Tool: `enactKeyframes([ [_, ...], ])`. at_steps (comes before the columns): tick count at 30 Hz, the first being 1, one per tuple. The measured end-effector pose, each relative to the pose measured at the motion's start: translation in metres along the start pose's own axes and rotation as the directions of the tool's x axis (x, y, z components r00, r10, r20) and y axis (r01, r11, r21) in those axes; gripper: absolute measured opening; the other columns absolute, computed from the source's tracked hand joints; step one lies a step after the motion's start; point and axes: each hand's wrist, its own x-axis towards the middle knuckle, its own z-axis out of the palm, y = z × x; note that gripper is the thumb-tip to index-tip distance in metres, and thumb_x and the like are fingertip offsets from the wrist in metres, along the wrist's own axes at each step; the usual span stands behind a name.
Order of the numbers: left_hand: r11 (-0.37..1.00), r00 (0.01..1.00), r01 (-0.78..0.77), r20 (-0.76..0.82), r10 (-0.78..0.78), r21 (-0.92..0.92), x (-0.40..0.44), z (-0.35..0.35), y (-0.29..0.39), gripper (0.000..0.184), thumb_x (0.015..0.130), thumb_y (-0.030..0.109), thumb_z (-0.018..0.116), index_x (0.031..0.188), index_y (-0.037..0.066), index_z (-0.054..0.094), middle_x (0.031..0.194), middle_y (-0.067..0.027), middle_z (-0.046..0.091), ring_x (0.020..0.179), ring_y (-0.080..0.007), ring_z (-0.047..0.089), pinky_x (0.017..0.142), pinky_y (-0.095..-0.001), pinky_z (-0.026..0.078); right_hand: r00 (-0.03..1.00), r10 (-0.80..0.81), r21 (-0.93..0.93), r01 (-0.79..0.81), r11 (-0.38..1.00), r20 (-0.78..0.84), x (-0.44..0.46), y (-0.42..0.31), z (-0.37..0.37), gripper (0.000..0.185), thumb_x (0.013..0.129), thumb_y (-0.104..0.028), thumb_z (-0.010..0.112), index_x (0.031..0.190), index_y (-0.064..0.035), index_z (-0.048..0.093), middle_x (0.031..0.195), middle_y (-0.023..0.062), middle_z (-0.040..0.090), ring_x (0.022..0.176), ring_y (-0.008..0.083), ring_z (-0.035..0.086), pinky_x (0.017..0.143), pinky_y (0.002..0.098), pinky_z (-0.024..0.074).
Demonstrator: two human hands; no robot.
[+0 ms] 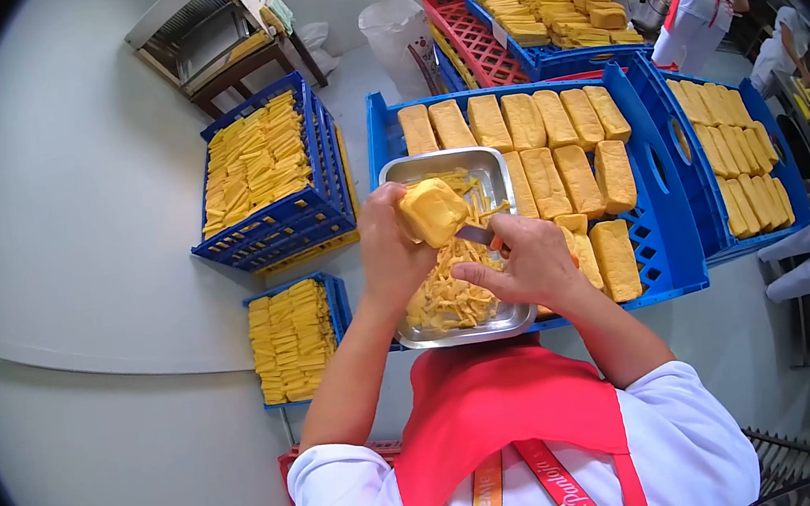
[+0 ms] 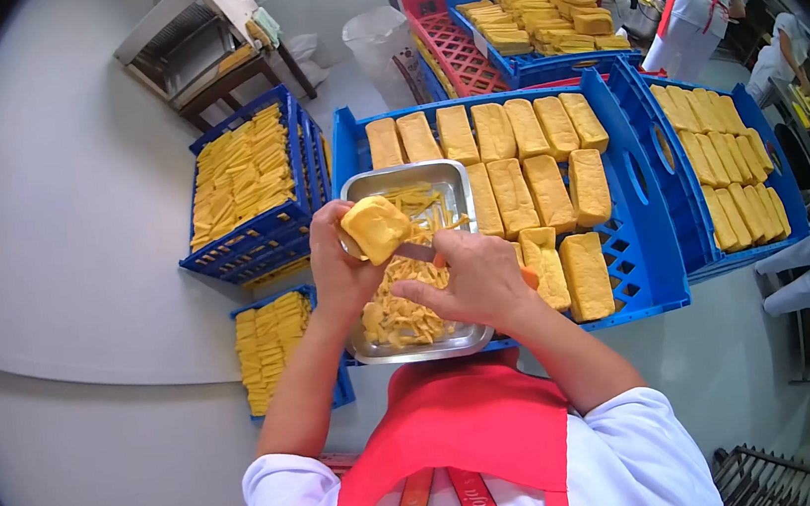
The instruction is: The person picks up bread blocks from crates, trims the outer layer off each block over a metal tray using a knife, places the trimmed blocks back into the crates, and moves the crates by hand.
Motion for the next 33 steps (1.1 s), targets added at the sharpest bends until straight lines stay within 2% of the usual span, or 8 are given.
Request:
enactKeyframes([
  [11,0.991,0.978,0.002,-0.205,0.025,0.134,-0.009,0.014,0.015,0.071,0.059,0.023,0.093,0.11,0.005,0.048,0.104,-0.0184,0.057,0.098,-0.039,0.056,0.086,-0.0469,0.044,0.995,0.093,0.185,-0.098,0.978,0.033,0.001,-0.007,0.025,0.065,0.076,-0.067,0.076,0.067,-0.0049,0.06,0.06,0.0149,0.06,0.059,0.0339,0.064,0.055,0.0432,0.0488],
  [17,0.941,0.939,0.312,-0.107,-0.327,-0.135,0.003,0.003,0.02,0.067,0.075,0.032,0.089,0.12,0.003,0.049,0.114,-0.0157,0.06,0.101,-0.0306,0.064,0.086,-0.0419,0.053,0.968,-0.037,-0.099,0.063,0.993,0.247,-0.002,-0.017,-0.008,0.062,0.088,-0.061,0.066,0.07,-0.0021,0.062,0.064,0.0168,0.06,0.064,0.0355,0.065,0.062,0.0457,0.0495],
  [19,0.238,0.576,0.652,0.266,-0.773,-0.72,0.015,-0.007,0.023,0.056,0.087,0.037,0.077,0.122,0.004,0.049,0.115,-0.0135,0.062,0.102,-0.0255,0.067,0.087,-0.0377,0.057,0.957,-0.019,-0.138,0.061,0.989,0.289,-0.003,-0.01,-0.01,0.061,0.091,-0.06,0.062,0.072,-0.0019,0.063,0.066,0.0173,0.061,0.068,0.0359,0.066,0.064,0.0467,0.0498],
  [20,-0.068,0.557,0.587,0.463,-0.689,-0.806,0.012,-0.002,-0.001,0.049,0.092,0.043,0.069,0.123,0.007,0.056,0.11,-0.0157,0.065,0.094,-0.0253,0.071,0.075,-0.0376,0.063,0.962,0.038,-0.107,-0.009,0.994,0.27,-0.002,-0.004,-0.008,0.058,0.093,-0.057,0.06,0.074,-0.0027,0.063,0.069,0.0172,0.062,0.07,0.0365,0.066,0.065,0.0469,0.0493],
  [21,-0.062,0.555,0.582,0.452,-0.698,-0.811,0.012,-0.009,-0.004,0.049,0.092,0.043,0.069,0.123,0.007,0.056,0.11,-0.0157,0.065,0.094,-0.0253,0.071,0.075,-0.0376,0.063,0.962,0.096,-0.076,-0.079,0.994,0.255,-0.002,0.0,-0.007,0.055,0.095,-0.054,0.058,0.075,-0.0036,0.064,0.071,0.0171,0.063,0.072,0.0371,0.066,0.067,0.0471,0.0489],
  [23,-0.551,0.409,0.548,0.776,-0.481,-0.63,0.012,-0.018,-0.008,0.047,0.092,0.049,0.064,0.116,0.008,0.064,0.103,-0.0158,0.07,0.083,-0.0259,0.073,0.064,-0.0363,0.064,0.962,0.092,-0.08,-0.074,0.994,0.258,-0.003,-0.001,-0.013,0.049,0.098,-0.047,0.055,0.075,-0.0055,0.064,0.07,0.0168,0.063,0.071,0.0384,0.064,0.064,0.0481,0.0477],
  [28,-0.597,0.348,0.514,0.786,-0.512,-0.616,0.007,-0.01,0.003,0.045,0.092,0.05,0.065,0.11,0.009,0.067,0.099,-0.0118,0.073,0.08,-0.0249,0.073,0.065,-0.0355,0.065,0.994,0.023,0.01,-0.024,1.0,0.105,-0.002,0.0,-0.011,0.047,0.099,-0.043,0.057,0.071,-0.0045,0.058,0.066,0.0158,0.059,0.066,0.0381,0.061,0.059,0.0475,0.0456],
  [33,-0.396,0.399,0.606,0.694,-0.599,-0.69,0.006,0.002,0.025,0.048,0.09,0.054,0.067,0.115,0.013,0.062,0.099,-0.0023,0.071,0.085,-0.0172,0.073,0.063,-0.029,0.062,0.995,-0.084,-0.032,0.082,0.996,-0.058,0.008,-0.006,-0.008,0.044,0.097,-0.04,0.062,0.07,-0.0061,0.058,0.065,0.0137,0.056,0.062,0.0345,0.06,0.056,0.0462,0.045],
])
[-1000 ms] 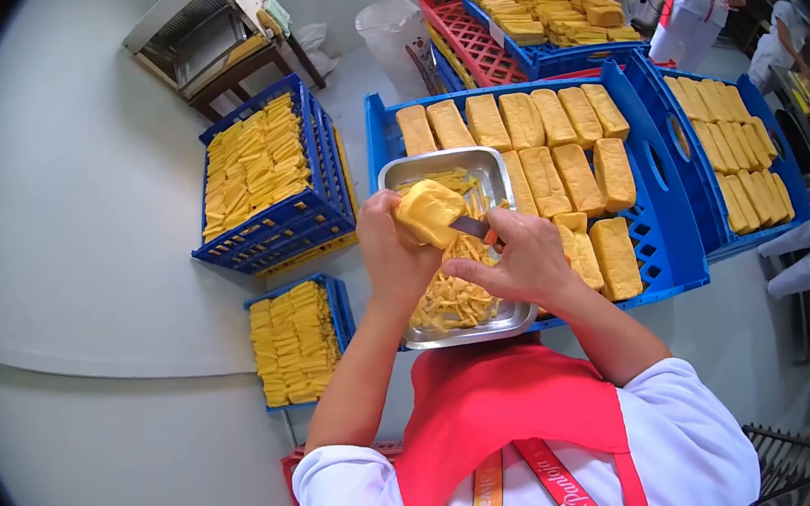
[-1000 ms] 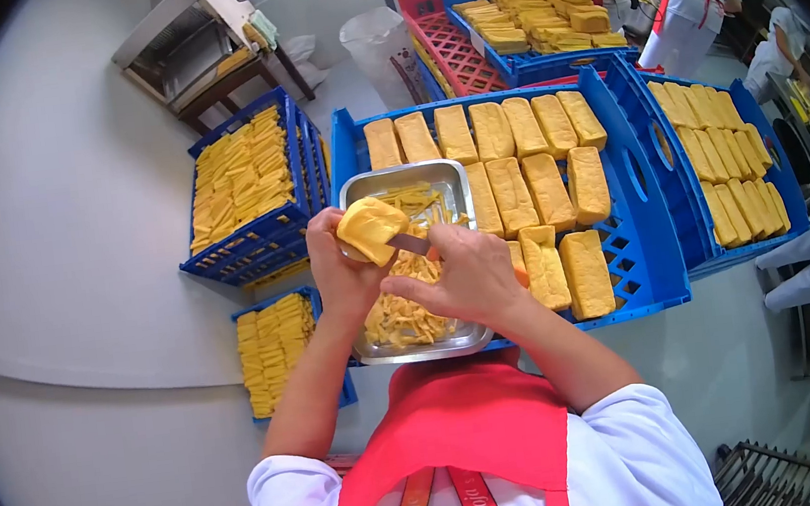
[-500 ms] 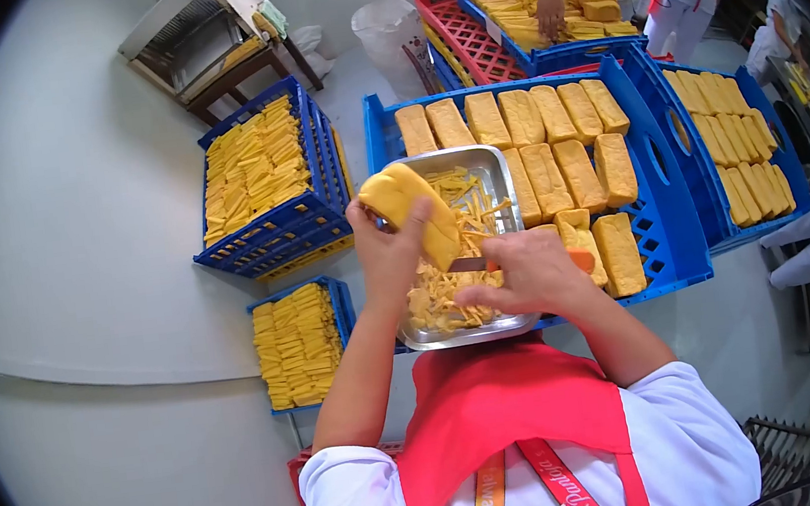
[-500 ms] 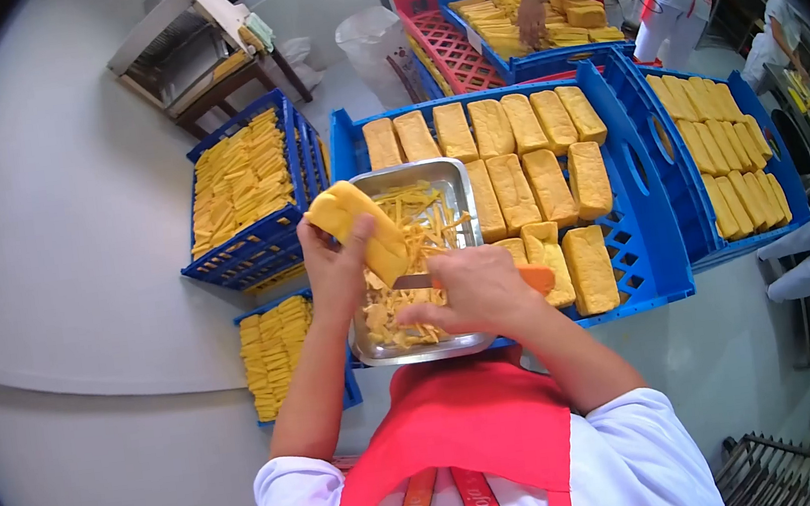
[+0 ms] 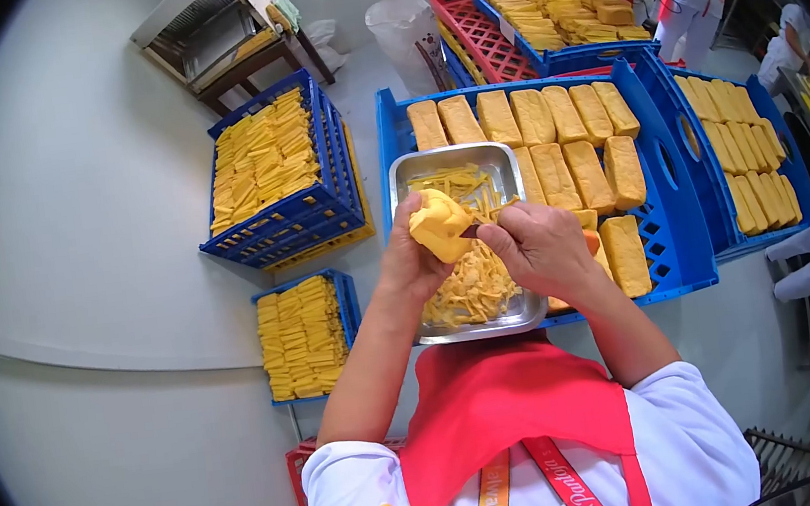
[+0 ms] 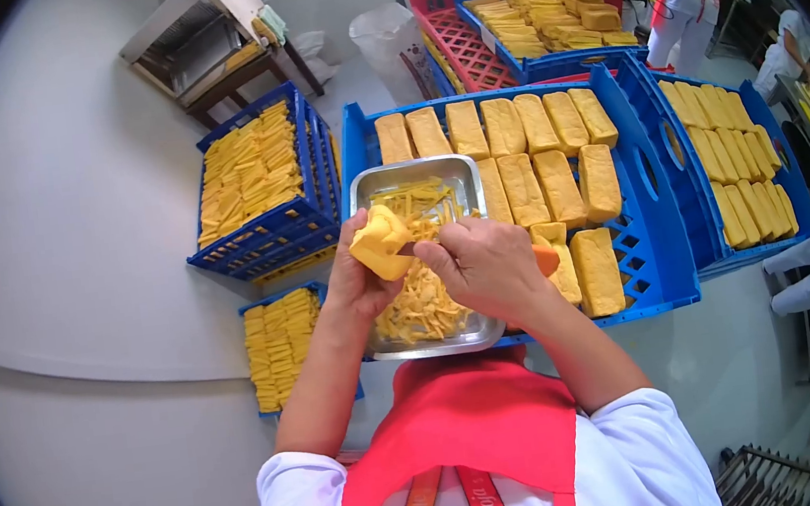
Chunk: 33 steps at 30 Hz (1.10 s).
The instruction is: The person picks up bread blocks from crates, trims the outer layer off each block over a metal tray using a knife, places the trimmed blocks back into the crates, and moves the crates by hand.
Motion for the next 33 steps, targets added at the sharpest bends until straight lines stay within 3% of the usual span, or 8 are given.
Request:
enactKeyframes([
  [6,0.971,1.0,0.01,-0.015,-0.007,0.237,0.002,-0.015,-0.006,0.051,0.093,0.057,0.065,0.113,0.01,0.063,0.096,-0.0053,0.072,0.075,-0.0156,0.073,0.049,-0.0262,0.058,0.984,-0.172,-0.145,0.164,0.976,-0.04,0.005,0.007,-0.001,0.042,0.095,-0.037,0.065,0.067,-0.0082,0.055,0.063,0.0107,0.053,0.059,0.0313,0.058,0.053,0.0444,0.0428],
  [14,0.976,0.998,-0.026,-0.045,0.036,0.218,0.008,-0.012,-0.006,0.053,0.092,0.052,0.069,0.116,0.005,0.06,0.099,-0.0089,0.071,0.078,-0.0188,0.074,0.055,-0.0308,0.062,0.98,-0.175,-0.144,0.187,0.972,0.091,0.003,0.015,0.003,0.044,0.097,-0.042,0.06,0.068,-0.0084,0.058,0.065,0.0104,0.058,0.062,0.0319,0.062,0.054,0.0458,0.0443],
  [19,0.972,0.996,-0.078,-0.015,0.084,0.221,0.019,-0.018,0.001,0.052,0.092,0.048,0.07,0.117,0.004,0.06,0.1,-0.0106,0.071,0.083,-0.0218,0.074,0.064,-0.0364,0.065,0.842,0.055,-0.156,0.035,0.987,0.537,0.003,0.01,-0.007,0.054,0.084,-0.061,0.069,0.076,-0.0072,0.068,0.07,0.0126,0.067,0.073,0.0337,0.07,0.063,0.0472,0.0515],
  [22,0.947,0.998,-0.059,0.024,0.054,0.316,0.017,-0.012,0.007,0.056,0.093,0.05,0.069,0.126,0.008,0.053,0.113,-0.0097,0.067,0.099,-0.0209,0.07,0.075,-0.0379,0.063,0.9,0.056,-0.207,0.039,0.978,0.432,-0.005,0.013,-0.011,0.066,0.072,-0.069,0.076,0.088,-0.0046,0.069,0.085,0.015,0.07,0.083,0.0337,0.071,0.07,0.0462,0.0533],
  [24,0.82,0.92,-0.184,-0.198,0.338,0.542,0.015,0.002,0.0,0.081,0.086,0.052,0.076,0.137,0.003,0.036,0.125,-0.0201,0.057,0.102,-0.0259,0.07,0.067,-0.0428,0.064,0.939,0.087,-0.171,-0.031,0.985,0.334,-0.009,0.015,-0.015,0.069,0.071,-0.069,0.077,0.09,-0.003,0.069,0.091,0.0164,0.069,0.087,0.034,0.07,0.072,0.0458,0.0537],
  [28,0.59,0.866,-0.378,0.048,0.497,0.714,0.021,0.024,-0.005,0.089,0.083,0.045,0.083,0.139,0.004,0.027,0.128,-0.0191,0.052,0.11,-0.0238,0.063,0.076,-0.0369,0.062,0.975,0.196,-0.124,-0.182,0.975,0.107,-0.023,0.017,-0.027,0.076,0.069,-0.069,0.078,0.101,-0.001,0.068,0.097,0.0165,0.07,0.093,0.0344,0.071,0.077,0.0459,0.0545],
  [31,0.558,0.876,-0.406,0.135,0.463,0.723,0.025,0.062,0.005,0.084,0.085,0.041,0.083,0.137,0.004,0.028,0.124,-0.0186,0.054,0.108,-0.0229,0.063,0.078,-0.035,0.061,0.681,0.557,-0.445,-0.359,0.82,0.475,-0.028,0.02,-0.069,0.092,0.066,-0.073,0.078,0.123,-0.0007,0.065,0.085,0.0152,0.07,0.089,0.0328,0.07,0.079,0.0429,0.054],
  [33,0.502,0.866,-0.437,0.199,0.459,0.746,0.036,0.084,0.004,0.084,0.085,0.04,0.083,0.135,0.003,0.027,0.122,-0.02,0.055,0.106,-0.024,0.064,0.076,-0.0358,0.062,0.807,0.505,-0.299,-0.422,0.856,0.308,-0.048,0.033,-0.086,0.09,0.068,-0.071,0.078,0.123,-0.0015,0.063,0.091,0.0154,0.071,0.089,0.0337,0.07,0.079,0.0442,0.0544],
])
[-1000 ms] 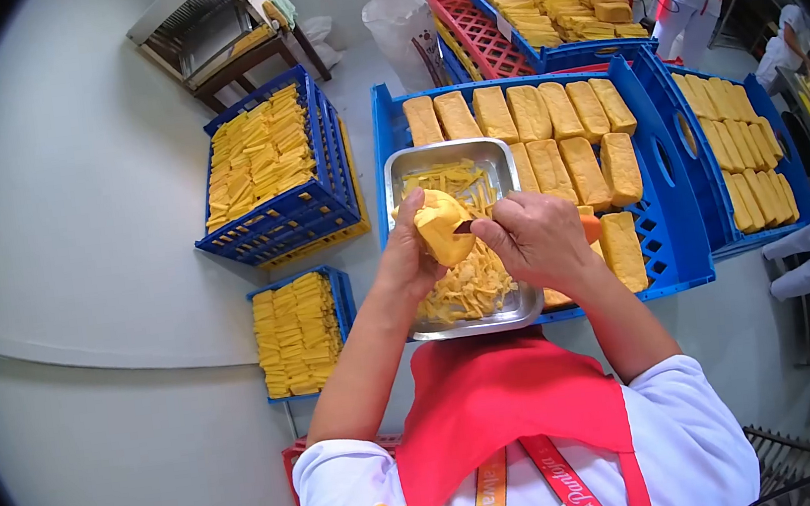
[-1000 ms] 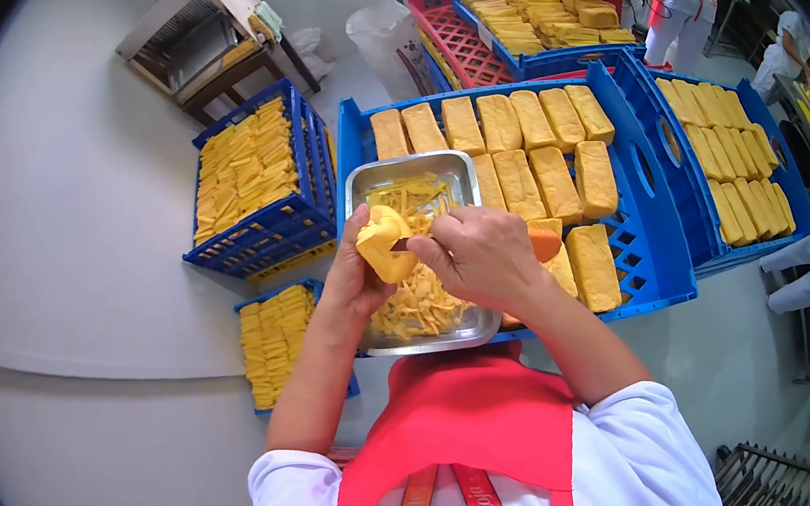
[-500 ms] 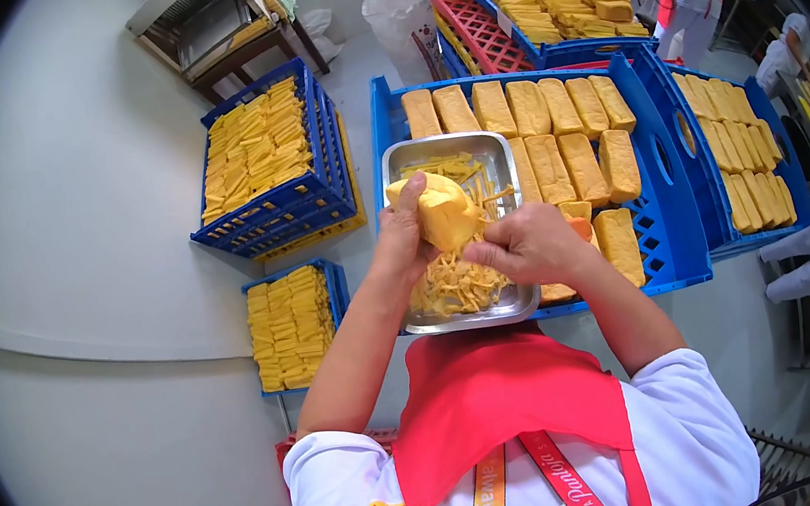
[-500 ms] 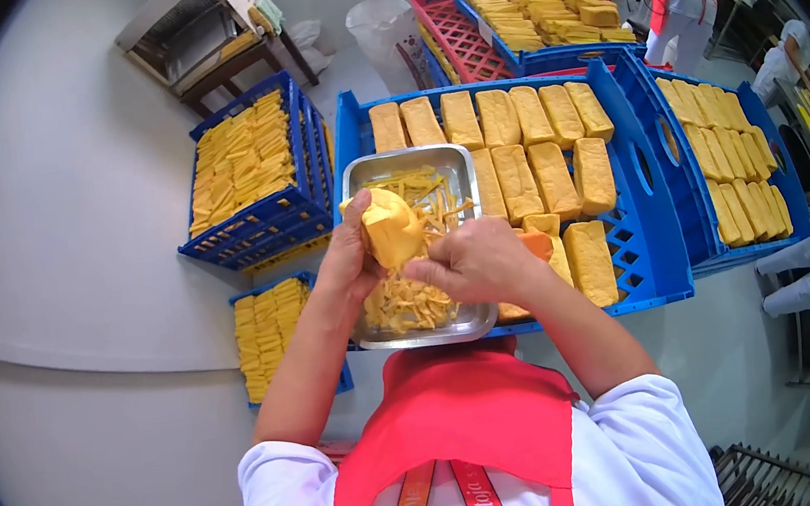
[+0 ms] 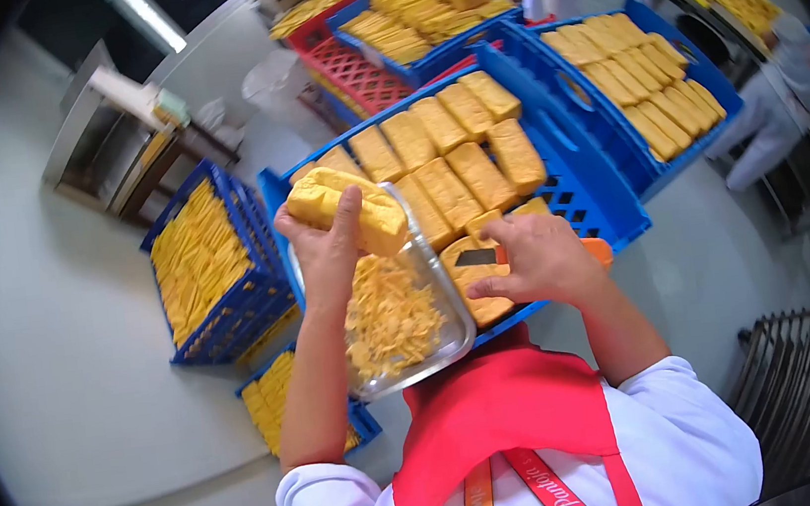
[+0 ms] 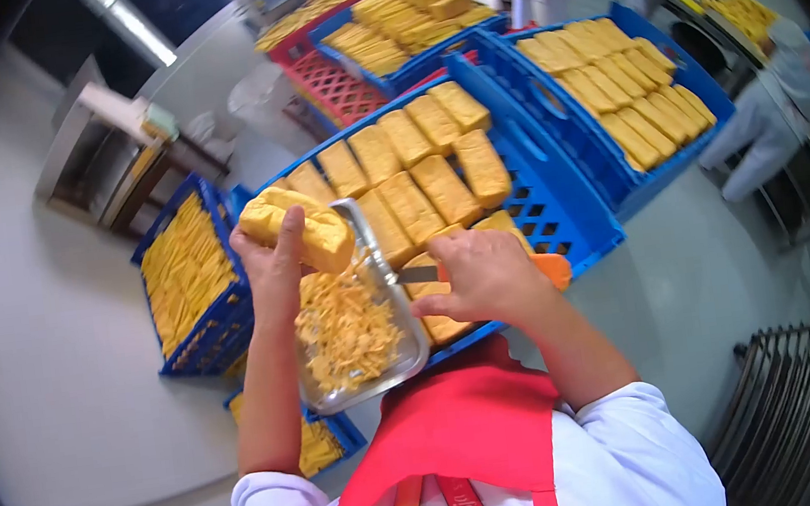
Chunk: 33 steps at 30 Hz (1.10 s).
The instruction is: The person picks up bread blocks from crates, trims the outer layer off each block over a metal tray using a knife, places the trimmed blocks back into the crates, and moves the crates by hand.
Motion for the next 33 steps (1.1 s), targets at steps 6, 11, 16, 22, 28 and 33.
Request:
enactKeyframes([
  [6,0.999,0.814,0.032,0.579,-0.041,0.025,-0.013,0.088,-0.024,0.081,0.095,0.034,0.072,0.149,0.005,0.019,0.125,-0.0187,0.054,0.103,-0.0256,0.067,0.075,-0.0364,0.061,0.836,0.037,0.316,0.165,0.934,-0.547,-0.011,0.04,0.008,0.078,0.075,-0.039,0.086,0.139,-0.0077,0.053,0.11,0.0209,0.07,0.094,0.0386,0.07,0.08,0.0423,0.0557],
  [11,0.921,0.769,-0.209,0.637,-0.054,0.33,0.077,0.089,-0.037,0.064,0.102,0.036,0.062,0.151,0.002,0.038,0.124,-0.014,0.064,0.106,-0.0216,0.064,0.091,-0.0326,0.051,0.709,0.327,0.28,-0.188,0.941,-0.625,-0.033,0.093,-0.002,0.067,0.079,-0.035,0.082,0.137,-0.0138,0.056,0.109,0.0204,0.071,0.095,0.0402,0.07,0.081,0.0451,0.0564],
  [16,0.38,0.972,-0.216,0.16,0.173,0.899,0.213,0.002,-0.101,0.059,0.098,0.042,0.053,0.134,-0.003,0.055,0.131,-0.0334,0.057,0.124,-0.0495,0.053,0.108,-0.0498,0.043,0.77,0.471,0.201,-0.426,0.882,-0.432,-0.041,0.127,0.013,0.052,0.082,-0.042,0.075,0.126,-0.0154,0.068,0.103,0.0195,0.073,0.095,0.0387,0.07,0.084,0.046,0.0563],
  [22,0.257,0.986,0.012,0.031,-0.165,0.966,0.224,-0.052,-0.151,0.064,0.094,0.036,0.052,0.144,-0.002,0.041,0.128,-0.0346,0.06,0.118,-0.0468,0.061,0.103,-0.0478,0.048,0.792,0.585,0.095,-0.578,0.81,-0.175,-0.027,0.154,0.034,0.041,0.084,-0.042,0.068,0.107,-0.0083,0.075,0.095,0.0225,0.073,0.094,0.0381,0.071,0.083,0.048,0.0566],
  [28,0.312,0.967,0.116,-0.035,-0.253,0.943,0.183,-0.036,-0.109,0.096,0.072,0.038,0.076,0.147,0.001,0.029,0.128,-0.0311,0.062,0.118,-0.0436,0.063,0.102,-0.045,0.049,0.794,0.552,-0.043,-0.579,0.814,-0.255,-0.017,0.149,0.04,0.041,0.084,-0.038,0.07,0.111,-0.0078,0.068,0.095,0.0217,0.071,0.092,0.0403,0.07,0.079,0.0506,0.0565],
  [33,0.326,0.969,0.204,-0.144,-0.198,0.923,0.186,-0.033,-0.121,0.093,0.076,0.037,0.074,0.15,0.008,0.025,0.129,-0.0284,0.063,0.119,-0.0437,0.062,0.102,-0.0464,0.049,0.855,0.35,-0.03,-0.39,0.92,-0.382,0.018,0.113,0.014,0.059,0.086,-0.045,0.072,0.13,-0.0081,0.055,0.107,0.0198,0.065,0.092,0.0427,0.068,0.078,0.0525,0.0562],
])
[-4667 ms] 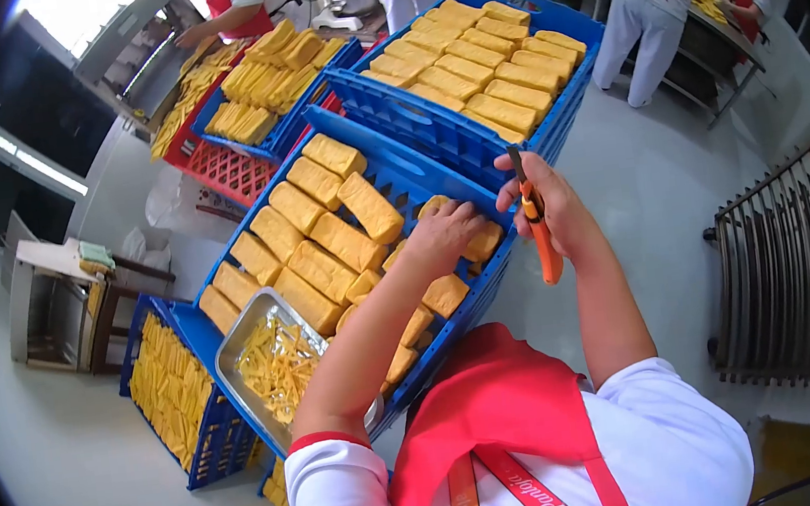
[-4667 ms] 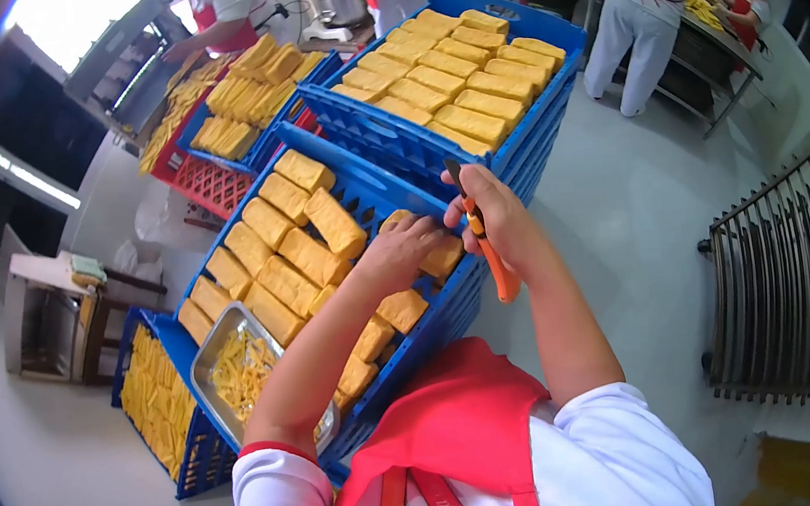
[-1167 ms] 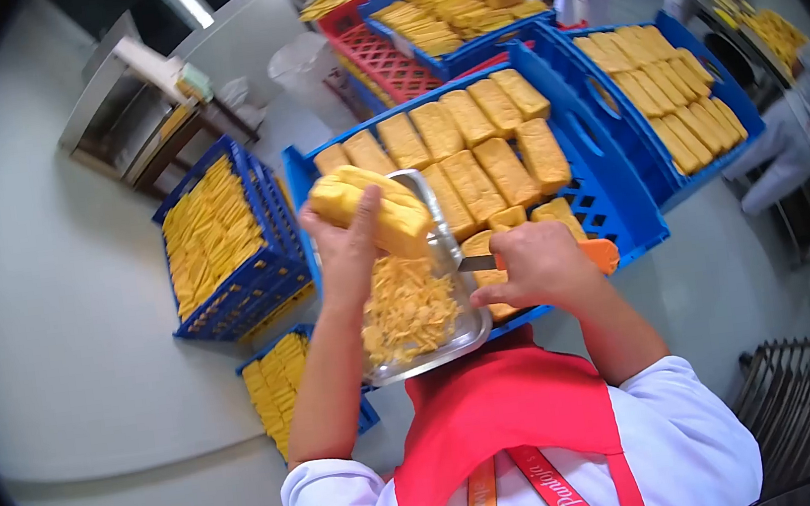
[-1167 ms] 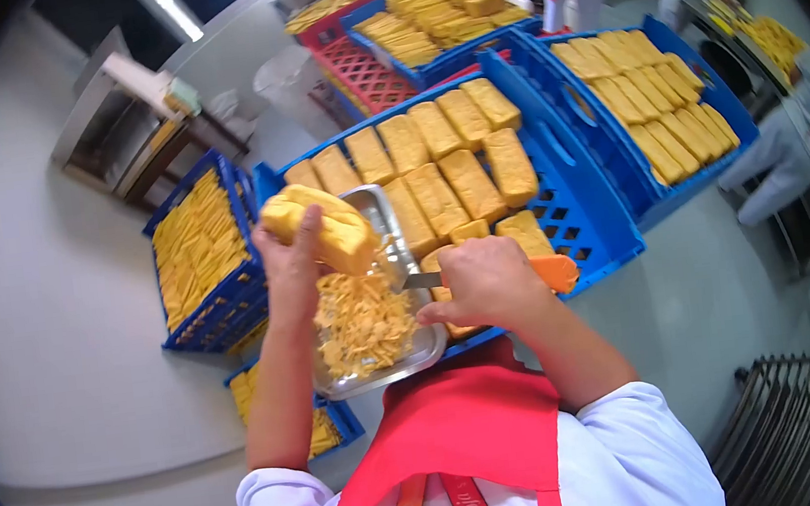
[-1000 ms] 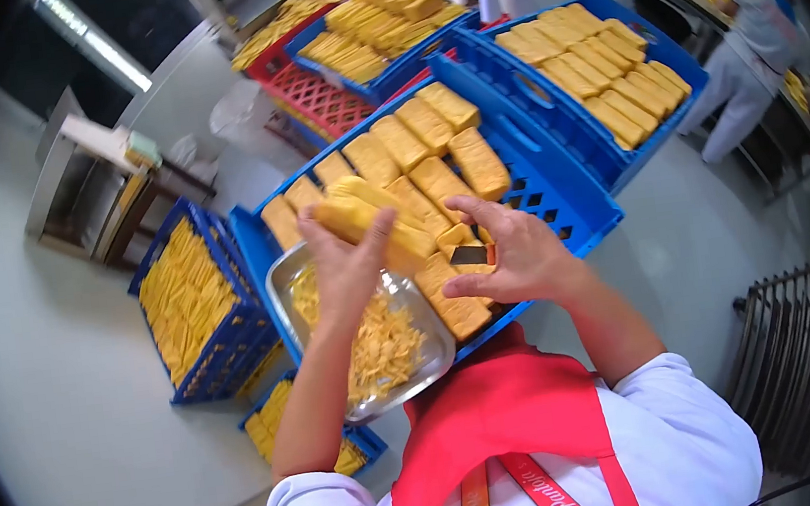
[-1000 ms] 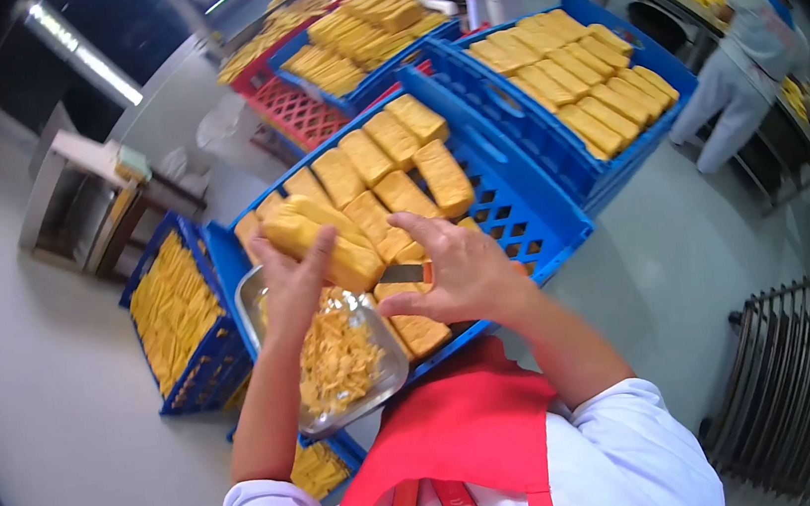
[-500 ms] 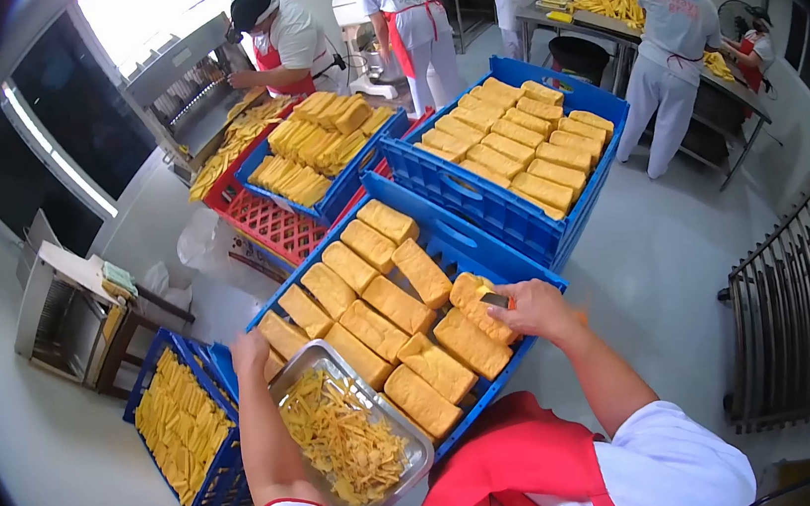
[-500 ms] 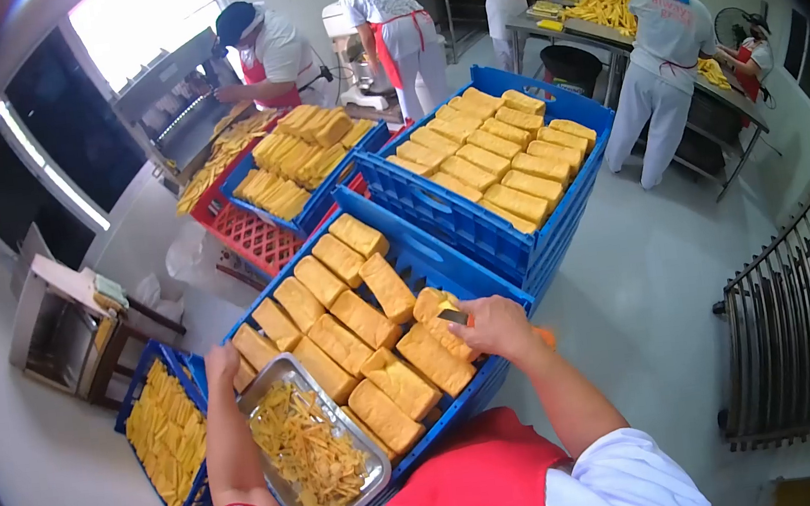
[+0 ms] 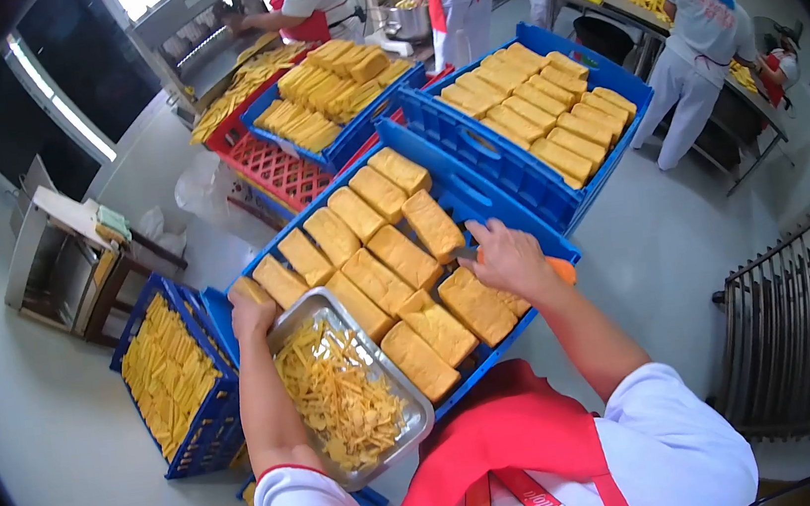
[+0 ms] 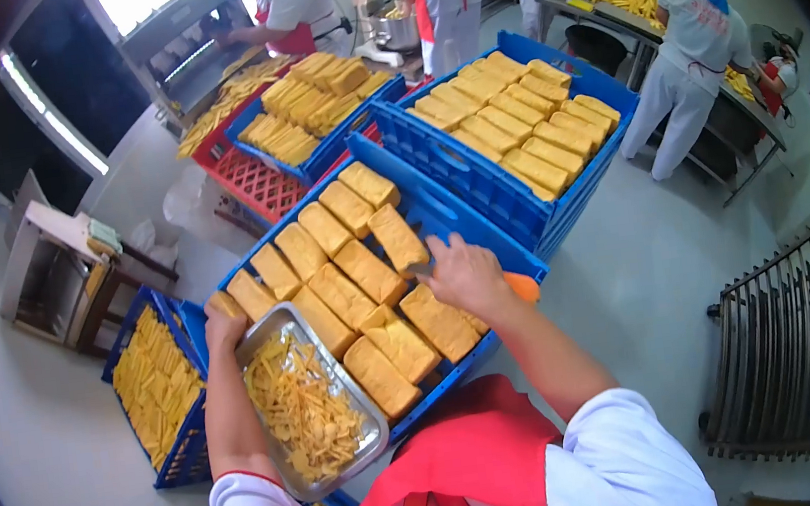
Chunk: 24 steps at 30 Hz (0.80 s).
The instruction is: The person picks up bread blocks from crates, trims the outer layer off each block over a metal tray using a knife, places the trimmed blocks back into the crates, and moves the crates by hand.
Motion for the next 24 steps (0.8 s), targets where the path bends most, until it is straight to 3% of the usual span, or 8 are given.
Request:
enactKeyframes([
  [4,0.999,0.994,0.003,-0.108,-0.008,-0.046,-0.017,-0.022,0.002,0.09,0.081,0.038,0.071,0.152,0.009,0.024,0.131,-0.0292,0.06,0.121,-0.0444,0.06,0.103,-0.0464,0.049,0.999,-0.027,0.049,0.026,0.998,0.026,0.056,-0.014,0.014,0.065,0.087,-0.051,0.07,0.128,-0.0028,0.054,0.117,0.0236,0.065,0.099,0.0439,0.068,0.086,0.0509,0.0558],
  [9,0.837,0.756,-0.463,-0.622,0.203,-0.291,-0.01,-0.038,-0.021,0.094,0.076,0.02,0.077,0.153,0.007,0.024,0.131,-0.0263,0.058,0.117,-0.0384,0.063,0.098,-0.046,0.052,0.954,-0.041,0.138,0.0,0.99,0.298,0.1,-0.001,0.031,0.074,0.074,-0.049,0.077,0.127,-0.0014,0.058,0.112,0.021,0.07,0.105,0.035,0.068,0.088,0.0441,0.0543],
  [10,0.843,0.756,-0.454,-0.625,0.194,-0.289,-0.023,-0.048,-0.019,0.094,0.076,0.02,0.077,0.153,0.007,0.024,0.131,-0.0263,0.058,0.117,-0.0384,0.063,0.098,-0.046,0.052,0.888,-0.073,0.201,-0.023,0.979,0.455,0.103,0.0,0.034,0.071,0.073,-0.048,0.078,0.125,-0.0033,0.062,0.112,0.0188,0.071,0.108,0.0338,0.067,0.09,0.0426,0.053],
  [12,0.435,0.893,-0.447,-0.42,0.163,-0.782,-0.056,-0.067,-0.021,0.09,0.071,0.008,0.078,0.148,0.006,0.032,0.127,-0.0191,0.06,0.113,-0.0306,0.065,0.093,-0.0424,0.055,0.908,-0.095,0.158,0.033,0.987,0.408,0.106,0.004,0.045,0.066,0.071,-0.045,0.079,0.121,-0.0037,0.066,0.111,0.0178,0.072,0.106,0.0333,0.068,0.088,0.0409,0.0528],
  [15,0.165,0.912,-0.214,-0.136,0.388,-0.963,-0.106,-0.079,-0.034,0.074,0.066,-0.007,0.077,0.133,0.007,0.049,0.123,-0.0085,0.064,0.112,-0.0211,0.065,0.095,-0.0389,0.055,0.896,-0.16,0.156,0.103,0.982,0.414,0.111,0.018,0.052,0.08,0.071,-0.052,0.079,0.133,-0.0064,0.06,0.114,0.0189,0.071,0.106,0.0344,0.067,0.09,0.0427,0.0521],
  [18,0.17,0.897,-0.197,-0.107,0.429,-0.966,-0.164,-0.068,-0.042,0.085,0.061,-0.015,0.079,0.135,0.012,0.049,0.124,-0.0031,0.064,0.116,-0.0195,0.063,0.1,-0.038,0.053,0.942,-0.082,-0.044,0.102,0.994,0.326,0.085,-0.02,0.011,0.078,0.083,-0.068,0.064,0.127,-0.004,0.058,0.122,0.0199,0.067,0.114,0.0367,0.064,0.092,0.0466,0.051],
  [20,0.127,0.87,-0.271,-0.186,0.457,-0.954,-0.202,-0.063,-0.043,0.079,0.067,-0.015,0.078,0.134,0.013,0.049,0.126,-0.0022,0.062,0.116,-0.0156,0.061,0.102,-0.0355,0.051,0.986,-0.165,0.134,0.162,0.978,0.014,0.076,-0.024,0.03,0.058,0.096,-0.058,0.054,0.118,-0.0049,0.064,0.112,0.0211,0.07,0.106,0.0388,0.066,0.085,0.0477,0.0516],
  [24,0.23,0.854,-0.382,-0.247,0.458,-0.895,-0.237,-0.047,-0.056,0.073,0.07,-0.018,0.076,0.131,0.012,0.049,0.121,-0.0007,0.063,0.114,-0.0132,0.062,0.097,-0.031,0.053,0.921,-0.381,0.453,0.307,0.837,0.08,0.018,-0.064,0.02,0.039,0.101,-0.04,0.056,0.088,-0.0052,0.069,0.077,0.0212,0.066,0.074,0.041,0.065,0.063,0.0483,0.0482],
])
